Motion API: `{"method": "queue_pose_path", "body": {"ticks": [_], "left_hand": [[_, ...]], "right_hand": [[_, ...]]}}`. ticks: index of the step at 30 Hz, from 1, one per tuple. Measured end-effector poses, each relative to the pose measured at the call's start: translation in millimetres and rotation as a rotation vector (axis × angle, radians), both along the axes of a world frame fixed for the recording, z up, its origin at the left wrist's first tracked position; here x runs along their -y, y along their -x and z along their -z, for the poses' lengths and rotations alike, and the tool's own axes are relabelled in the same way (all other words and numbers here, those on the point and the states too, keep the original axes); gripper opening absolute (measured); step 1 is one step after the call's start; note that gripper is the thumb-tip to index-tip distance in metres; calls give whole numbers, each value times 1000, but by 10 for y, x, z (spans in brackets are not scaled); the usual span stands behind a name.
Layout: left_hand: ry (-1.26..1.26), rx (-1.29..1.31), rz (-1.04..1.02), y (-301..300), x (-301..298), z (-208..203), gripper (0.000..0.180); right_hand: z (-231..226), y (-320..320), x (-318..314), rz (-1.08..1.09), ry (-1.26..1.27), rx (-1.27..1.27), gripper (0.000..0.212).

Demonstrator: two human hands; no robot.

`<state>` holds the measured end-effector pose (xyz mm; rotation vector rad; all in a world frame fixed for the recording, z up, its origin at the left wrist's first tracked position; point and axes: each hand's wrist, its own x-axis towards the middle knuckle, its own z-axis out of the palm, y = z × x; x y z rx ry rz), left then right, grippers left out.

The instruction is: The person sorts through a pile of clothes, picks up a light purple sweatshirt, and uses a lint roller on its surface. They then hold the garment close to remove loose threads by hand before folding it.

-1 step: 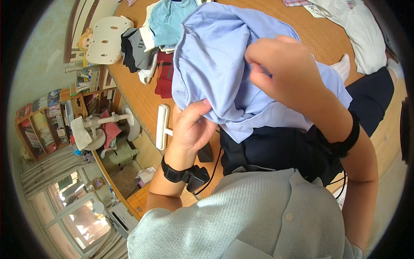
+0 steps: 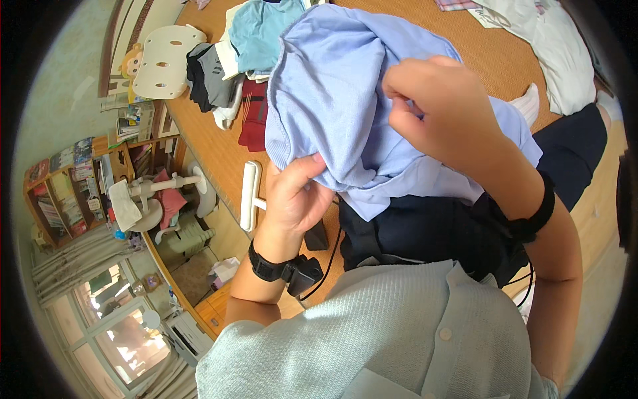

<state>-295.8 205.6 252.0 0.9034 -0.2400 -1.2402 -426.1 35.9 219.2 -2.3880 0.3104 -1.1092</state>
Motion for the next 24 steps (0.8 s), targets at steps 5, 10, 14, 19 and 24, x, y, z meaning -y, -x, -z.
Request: {"method": "queue_pose_path", "body": {"ticks": [5,10,14,19,24], "left_hand": [[46,2,8,-21,-21,25,61],[-69,-13,9,-17,-18,0,62],[-40,-13,10,-8,-22,-8,62],[0,58,34,37,4,-74,62],[-11,72,22,-1,-63,-121,57]], "right_hand": [[-24,85,41,-88,-194,-60,8],[30,87,-6,-92,-337,-132,16],[34,82,-17,-96,-361,-147,24],[-12,73,-33,-116,-376,-158,33],[-41,124,-73,-195,-504,-152,38]]}}
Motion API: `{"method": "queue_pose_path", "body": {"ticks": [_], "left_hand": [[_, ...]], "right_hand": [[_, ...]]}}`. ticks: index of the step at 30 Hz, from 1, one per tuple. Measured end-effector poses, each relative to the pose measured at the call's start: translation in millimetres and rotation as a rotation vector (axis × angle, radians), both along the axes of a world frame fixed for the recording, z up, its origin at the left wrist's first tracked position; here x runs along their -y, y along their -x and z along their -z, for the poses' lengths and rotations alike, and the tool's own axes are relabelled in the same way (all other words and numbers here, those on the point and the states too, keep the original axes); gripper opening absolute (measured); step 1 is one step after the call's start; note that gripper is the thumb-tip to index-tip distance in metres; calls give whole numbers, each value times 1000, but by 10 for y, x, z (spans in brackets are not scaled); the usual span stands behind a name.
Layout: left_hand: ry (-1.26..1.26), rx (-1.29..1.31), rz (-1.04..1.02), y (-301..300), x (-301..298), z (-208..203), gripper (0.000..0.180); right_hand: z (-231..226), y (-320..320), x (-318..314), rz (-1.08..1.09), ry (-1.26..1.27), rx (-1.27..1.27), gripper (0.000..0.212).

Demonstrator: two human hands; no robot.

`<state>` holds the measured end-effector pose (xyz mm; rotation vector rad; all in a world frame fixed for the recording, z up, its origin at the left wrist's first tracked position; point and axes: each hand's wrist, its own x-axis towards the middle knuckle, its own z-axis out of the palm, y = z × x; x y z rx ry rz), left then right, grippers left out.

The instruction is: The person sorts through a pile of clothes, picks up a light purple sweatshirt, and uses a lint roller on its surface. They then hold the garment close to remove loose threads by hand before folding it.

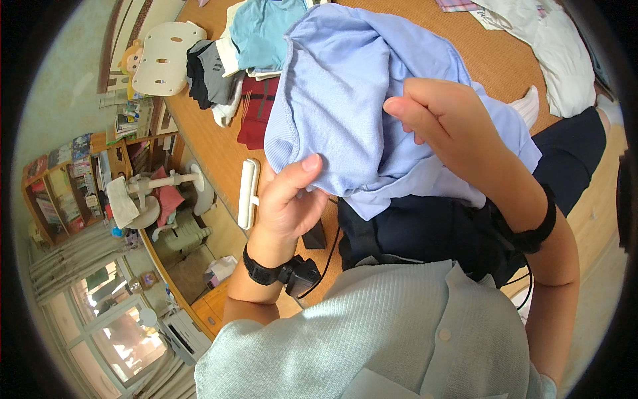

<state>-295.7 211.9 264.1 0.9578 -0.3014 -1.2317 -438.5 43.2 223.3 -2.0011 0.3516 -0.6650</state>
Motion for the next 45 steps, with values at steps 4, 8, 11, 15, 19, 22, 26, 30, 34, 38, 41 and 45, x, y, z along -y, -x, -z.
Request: {"method": "queue_pose_path", "body": {"ticks": [4,8,11,15,19,22,26,30,34,38,41,45], "left_hand": [[-28,-53,-39,57,35,-73,51],[-28,-30,-17,63,69,-126,48],[-89,62,23,38,51,-121,47],[-51,17,58,32,65,-137,46],[-25,-3,54,40,88,-179,46],[25,-54,79,17,91,-176,46],[125,-104,171,0,140,-199,46],[-30,236,102,154,261,-344,47],[-18,418,173,136,308,-397,50],[-34,663,232,110,341,-437,54],[-33,698,249,157,370,-459,57],[5,707,221,196,410,-450,58]], "right_hand": [[-134,66,-58,-30,-84,-12,33],[-283,112,-138,-94,-226,34,21],[-365,151,-207,-133,-288,24,13],[-379,187,-243,-158,-138,108,7],[-410,219,-244,-165,-78,82,6],[-427,230,-255,-147,-62,105,6],[-460,246,-255,-54,75,164,8],[-473,265,-241,-24,212,143,12],[-517,312,-204,8,330,139,13],[-592,348,-209,24,487,72,19],[-600,356,-233,34,594,59,22],[-559,326,-163,69,597,118,22]]}}
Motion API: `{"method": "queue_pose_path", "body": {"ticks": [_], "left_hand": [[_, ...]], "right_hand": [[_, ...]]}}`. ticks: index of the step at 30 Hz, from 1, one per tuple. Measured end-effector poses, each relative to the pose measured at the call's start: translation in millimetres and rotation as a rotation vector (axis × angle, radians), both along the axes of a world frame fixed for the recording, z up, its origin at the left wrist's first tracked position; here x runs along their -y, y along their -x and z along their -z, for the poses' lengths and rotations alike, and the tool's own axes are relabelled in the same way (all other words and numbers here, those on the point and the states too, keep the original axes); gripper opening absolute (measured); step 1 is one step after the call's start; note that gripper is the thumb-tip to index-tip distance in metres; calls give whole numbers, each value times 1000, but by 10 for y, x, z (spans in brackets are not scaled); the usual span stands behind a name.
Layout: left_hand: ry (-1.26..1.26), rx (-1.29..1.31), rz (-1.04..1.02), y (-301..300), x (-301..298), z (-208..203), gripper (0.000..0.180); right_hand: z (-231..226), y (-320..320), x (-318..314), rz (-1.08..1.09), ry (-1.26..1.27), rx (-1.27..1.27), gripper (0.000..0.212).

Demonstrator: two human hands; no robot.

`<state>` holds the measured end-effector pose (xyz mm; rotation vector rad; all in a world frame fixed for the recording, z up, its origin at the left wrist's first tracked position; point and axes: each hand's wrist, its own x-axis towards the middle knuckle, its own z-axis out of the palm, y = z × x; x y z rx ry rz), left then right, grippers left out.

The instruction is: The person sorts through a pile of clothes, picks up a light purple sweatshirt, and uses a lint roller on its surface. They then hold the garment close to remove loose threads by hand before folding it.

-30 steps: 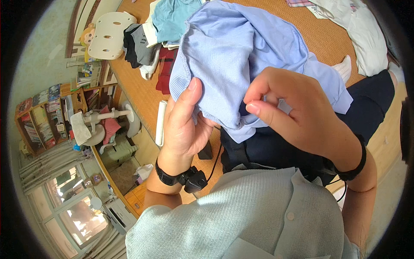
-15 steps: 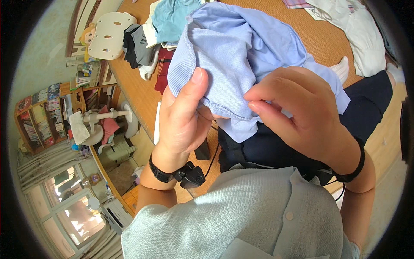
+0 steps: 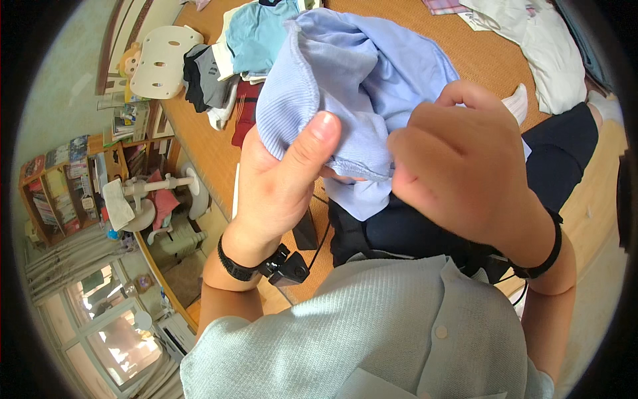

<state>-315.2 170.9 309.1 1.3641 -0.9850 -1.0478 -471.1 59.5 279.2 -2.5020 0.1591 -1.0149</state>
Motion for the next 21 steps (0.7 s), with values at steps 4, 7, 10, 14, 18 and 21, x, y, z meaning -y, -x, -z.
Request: {"method": "queue_pose_path", "body": {"ticks": [4,7,10,14,18,21], "left_hand": [[-70,-185,-60,25,12,-51,52],[-91,-227,-129,79,38,-55,49],[-94,-218,-130,73,39,-54,47],[-84,-235,-126,109,52,-61,46],[-115,-245,-109,72,30,-51,47],[-132,-235,-106,61,24,-35,47]], "right_hand": [[61,27,74,63,-98,-58,19],[29,10,33,-12,-336,48,16],[12,-15,6,-51,-421,93,13],[27,-36,-16,-63,-435,102,11],[25,-44,-4,-66,-360,105,11],[21,-39,1,-48,-348,85,11]]}}
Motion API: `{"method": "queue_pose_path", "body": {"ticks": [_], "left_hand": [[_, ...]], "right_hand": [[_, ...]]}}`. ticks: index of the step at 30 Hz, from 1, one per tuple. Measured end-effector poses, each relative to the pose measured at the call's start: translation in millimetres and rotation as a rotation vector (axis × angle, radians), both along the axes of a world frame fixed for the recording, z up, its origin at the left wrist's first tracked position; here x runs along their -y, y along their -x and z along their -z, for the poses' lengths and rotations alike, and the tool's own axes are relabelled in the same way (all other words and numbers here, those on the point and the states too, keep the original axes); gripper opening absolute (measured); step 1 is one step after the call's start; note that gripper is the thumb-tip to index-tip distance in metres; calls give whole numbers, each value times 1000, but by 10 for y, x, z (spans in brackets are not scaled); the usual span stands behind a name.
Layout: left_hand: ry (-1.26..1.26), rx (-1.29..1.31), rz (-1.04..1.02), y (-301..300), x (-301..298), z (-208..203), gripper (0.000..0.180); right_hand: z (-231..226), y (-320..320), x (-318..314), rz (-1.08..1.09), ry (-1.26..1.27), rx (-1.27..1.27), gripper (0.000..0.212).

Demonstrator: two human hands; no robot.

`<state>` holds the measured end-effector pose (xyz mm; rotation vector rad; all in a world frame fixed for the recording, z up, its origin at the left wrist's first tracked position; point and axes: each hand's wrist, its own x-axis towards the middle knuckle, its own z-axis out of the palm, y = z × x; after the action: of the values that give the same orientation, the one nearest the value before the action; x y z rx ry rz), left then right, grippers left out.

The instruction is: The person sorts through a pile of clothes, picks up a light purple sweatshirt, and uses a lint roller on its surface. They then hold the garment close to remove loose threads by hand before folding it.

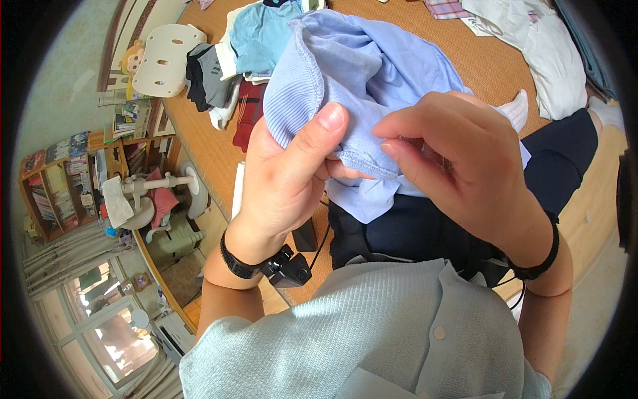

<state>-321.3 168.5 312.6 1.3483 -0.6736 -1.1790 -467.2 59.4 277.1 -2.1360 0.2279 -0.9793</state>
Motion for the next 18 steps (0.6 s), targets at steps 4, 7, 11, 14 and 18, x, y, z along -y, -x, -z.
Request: {"method": "queue_pose_path", "body": {"ticks": [4,7,11,14,18], "left_hand": [[7,38,38,-44,-9,23,49],[27,121,37,-39,-3,56,42],[68,188,7,-18,11,59,37],[65,110,56,-31,27,22,55],[84,130,55,-47,32,41,55]], "right_hand": [[-13,11,25,-4,94,-5,12],[-22,10,16,12,202,-85,15],[-1,-37,30,63,311,-30,18],[11,28,77,92,265,-66,18],[12,28,21,45,71,-33,18]]}}
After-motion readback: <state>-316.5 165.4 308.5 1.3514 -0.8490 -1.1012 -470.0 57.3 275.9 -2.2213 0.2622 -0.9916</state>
